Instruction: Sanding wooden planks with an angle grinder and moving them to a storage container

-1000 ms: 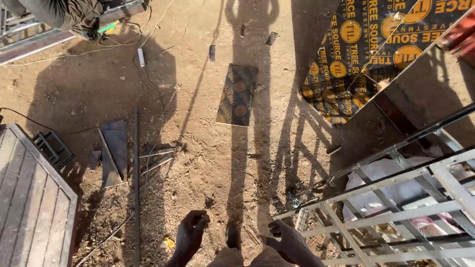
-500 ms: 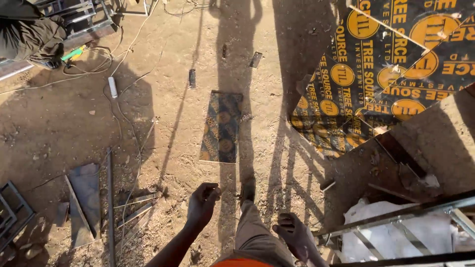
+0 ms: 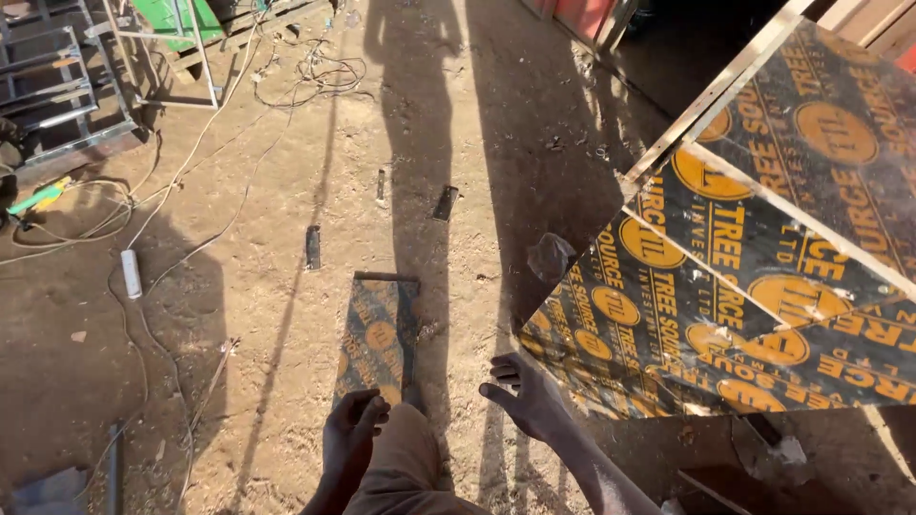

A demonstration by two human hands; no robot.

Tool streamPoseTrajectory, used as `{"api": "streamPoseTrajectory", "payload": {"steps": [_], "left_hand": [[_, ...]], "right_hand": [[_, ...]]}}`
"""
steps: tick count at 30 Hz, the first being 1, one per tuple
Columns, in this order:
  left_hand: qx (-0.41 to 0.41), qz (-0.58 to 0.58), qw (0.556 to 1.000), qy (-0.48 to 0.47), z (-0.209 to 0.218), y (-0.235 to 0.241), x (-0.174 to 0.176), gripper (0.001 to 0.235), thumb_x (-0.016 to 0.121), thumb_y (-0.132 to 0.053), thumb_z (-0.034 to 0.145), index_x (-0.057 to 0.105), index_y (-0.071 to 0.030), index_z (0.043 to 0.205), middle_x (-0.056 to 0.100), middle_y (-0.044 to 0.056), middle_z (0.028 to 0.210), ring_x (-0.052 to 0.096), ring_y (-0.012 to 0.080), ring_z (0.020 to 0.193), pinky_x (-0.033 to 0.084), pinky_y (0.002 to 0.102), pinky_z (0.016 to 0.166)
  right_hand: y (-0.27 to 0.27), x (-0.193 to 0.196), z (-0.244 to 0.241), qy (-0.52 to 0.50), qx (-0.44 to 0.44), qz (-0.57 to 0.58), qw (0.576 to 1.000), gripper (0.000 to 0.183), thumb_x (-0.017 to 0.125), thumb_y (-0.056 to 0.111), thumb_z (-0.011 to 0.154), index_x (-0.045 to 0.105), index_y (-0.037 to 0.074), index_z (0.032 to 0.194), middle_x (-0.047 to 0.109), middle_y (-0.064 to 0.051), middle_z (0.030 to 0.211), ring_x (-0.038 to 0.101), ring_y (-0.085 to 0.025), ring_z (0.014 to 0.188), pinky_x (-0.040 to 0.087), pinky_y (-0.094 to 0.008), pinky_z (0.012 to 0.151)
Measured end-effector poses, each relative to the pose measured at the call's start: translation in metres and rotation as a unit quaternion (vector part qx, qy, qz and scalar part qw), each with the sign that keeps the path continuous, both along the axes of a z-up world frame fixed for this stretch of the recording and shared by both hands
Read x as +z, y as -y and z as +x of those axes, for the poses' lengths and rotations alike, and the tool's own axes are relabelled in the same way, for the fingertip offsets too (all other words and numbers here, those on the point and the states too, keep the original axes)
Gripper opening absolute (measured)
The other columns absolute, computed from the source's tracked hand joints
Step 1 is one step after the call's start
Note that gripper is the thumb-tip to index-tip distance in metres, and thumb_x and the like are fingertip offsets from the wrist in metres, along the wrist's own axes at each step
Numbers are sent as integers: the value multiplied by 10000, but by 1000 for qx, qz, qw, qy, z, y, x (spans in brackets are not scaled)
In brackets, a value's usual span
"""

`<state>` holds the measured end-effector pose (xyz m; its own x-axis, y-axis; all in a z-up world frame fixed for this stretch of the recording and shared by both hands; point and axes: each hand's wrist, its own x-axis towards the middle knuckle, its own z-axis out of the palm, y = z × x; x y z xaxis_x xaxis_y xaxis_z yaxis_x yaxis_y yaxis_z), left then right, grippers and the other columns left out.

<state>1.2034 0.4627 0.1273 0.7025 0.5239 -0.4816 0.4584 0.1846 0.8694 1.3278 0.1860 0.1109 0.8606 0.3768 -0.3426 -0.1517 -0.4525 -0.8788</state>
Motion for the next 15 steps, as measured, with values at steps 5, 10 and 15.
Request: {"api": "streamPoseTrajectory", "payload": {"steps": [5,10,15], "left_hand": [[17,-32,998,-53,114,-27,-34,315,697,-209,928,764,16,1138,831,211,929,772,283,833,581,392,689],[-25,-30,997,-68,282,-62,-85,342,676,-223,956,746,16,1191,829,219,942,769,308,816,566,397,669],[-187,71,979,30,456,-88,-34,257,739,-244,865,800,-57,1029,824,105,748,767,167,703,589,308,592]], "right_hand": [[-36,19,120,-4,-49,-56,997,615,840,486,742,670,154,1232,793,-25,1140,766,-154,1035,610,-290,913],[-61,17,272,-49,-117,-52,991,657,840,489,711,687,148,1252,791,-28,1194,772,-161,1032,615,-307,899],[-102,74,407,-61,-162,-94,980,657,775,531,753,644,208,1311,774,3,1281,747,-164,1176,567,-351,916]]}}
